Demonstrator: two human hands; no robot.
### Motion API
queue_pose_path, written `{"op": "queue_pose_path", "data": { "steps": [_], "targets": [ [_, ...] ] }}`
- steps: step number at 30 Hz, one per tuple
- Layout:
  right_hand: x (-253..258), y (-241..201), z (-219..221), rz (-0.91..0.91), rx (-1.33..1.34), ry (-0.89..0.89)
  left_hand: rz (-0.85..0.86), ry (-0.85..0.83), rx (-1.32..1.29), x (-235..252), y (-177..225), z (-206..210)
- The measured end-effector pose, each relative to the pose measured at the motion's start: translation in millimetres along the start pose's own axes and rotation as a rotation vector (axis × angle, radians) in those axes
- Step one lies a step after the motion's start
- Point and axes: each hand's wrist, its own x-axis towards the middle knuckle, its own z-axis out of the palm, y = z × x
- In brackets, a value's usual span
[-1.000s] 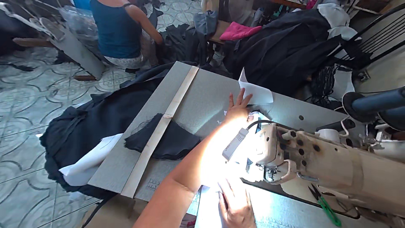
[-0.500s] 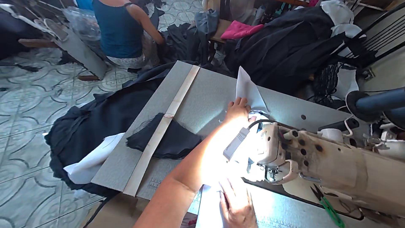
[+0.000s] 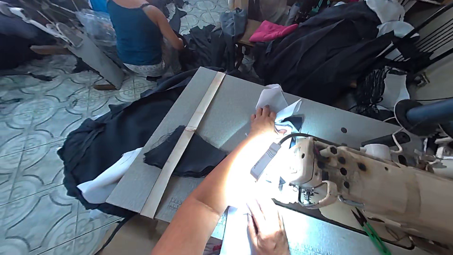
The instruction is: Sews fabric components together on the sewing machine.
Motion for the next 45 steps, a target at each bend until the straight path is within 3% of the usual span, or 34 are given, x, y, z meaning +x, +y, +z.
{"op": "queue_pose_path", "data": {
  "steps": [5,8,13,16,20,26,32,38,45],
  "targets": [
    [1,0,-1,-0.009,0.009,0.005,-0.038,-0.058,0.04,3,0,1],
    [1,0,-1,-0.007,0.005,0.006,-0.019,0.003,-0.01,0,1,-5],
    [3,0,-1,-0.011,0.031,0.015,-0.077,-0.119,0.026,-6,11,-21],
    [3,0,-1,-0.012,0.021,0.014,0.009,-0.023,0.048,-8,12,-21],
    [2,0,-2,-0.001,0.026,0.01,0.108,-0.05,0.008,-4,8,-15],
    [2,1,-1,-0.012,0.018,0.005,-0.005,-0.105,-0.041,-1,6,-14],
    [10,-9,-17,0.024,0.0,-0.085,0.095,0.126,0.057,1,-2,-3],
    [1,1,-1,-0.004,0.005,-0.002,0.127,0.265,0.104,3,-8,10],
    [1,1,-1,0.0,0.008,-0.002,0.003,-0.002,-0.017,11,-11,4]
  ]
}}
